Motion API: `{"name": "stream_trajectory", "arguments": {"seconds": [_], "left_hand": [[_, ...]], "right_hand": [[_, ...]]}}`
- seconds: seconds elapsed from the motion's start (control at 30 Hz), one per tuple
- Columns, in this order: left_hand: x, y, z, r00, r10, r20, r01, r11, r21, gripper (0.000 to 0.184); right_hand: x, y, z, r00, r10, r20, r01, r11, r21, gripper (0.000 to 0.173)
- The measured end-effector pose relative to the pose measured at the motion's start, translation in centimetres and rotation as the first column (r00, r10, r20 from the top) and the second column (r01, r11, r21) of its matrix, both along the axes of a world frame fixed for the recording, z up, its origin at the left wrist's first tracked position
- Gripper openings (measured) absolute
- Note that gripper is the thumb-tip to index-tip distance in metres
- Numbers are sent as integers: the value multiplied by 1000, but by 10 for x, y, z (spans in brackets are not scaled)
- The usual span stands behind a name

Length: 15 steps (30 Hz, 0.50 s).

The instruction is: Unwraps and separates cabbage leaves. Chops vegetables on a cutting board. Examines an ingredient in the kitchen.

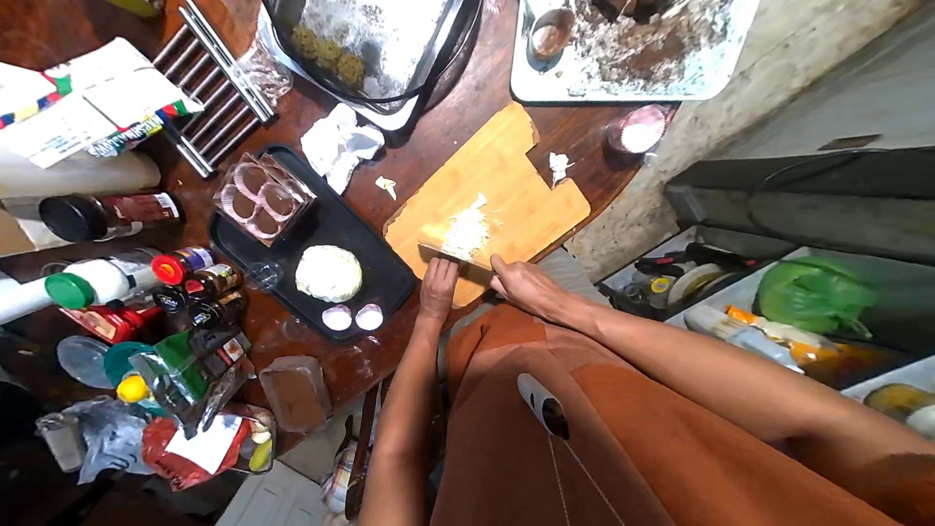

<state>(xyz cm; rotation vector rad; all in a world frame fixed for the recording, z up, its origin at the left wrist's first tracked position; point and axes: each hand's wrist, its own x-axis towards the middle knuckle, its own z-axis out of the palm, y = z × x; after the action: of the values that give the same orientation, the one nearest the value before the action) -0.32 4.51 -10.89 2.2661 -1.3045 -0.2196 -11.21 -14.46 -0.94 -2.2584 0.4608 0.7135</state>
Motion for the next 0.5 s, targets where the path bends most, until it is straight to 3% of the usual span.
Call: {"name": "stream_trajectory", "arguments": {"seconds": [0.37, 0.5], "left_hand": [[1, -1, 1, 1000, 4, 12, -4, 1000, -21, 9], [-1, -2, 4, 999, 5, -39, -5, 1000, 5, 22]], "right_hand": [[21, 9, -25, 1000, 10, -5, -11, 999, -43, 20], [24, 2, -35, 996, -91, 16, 90, 995, 45, 17]]}}
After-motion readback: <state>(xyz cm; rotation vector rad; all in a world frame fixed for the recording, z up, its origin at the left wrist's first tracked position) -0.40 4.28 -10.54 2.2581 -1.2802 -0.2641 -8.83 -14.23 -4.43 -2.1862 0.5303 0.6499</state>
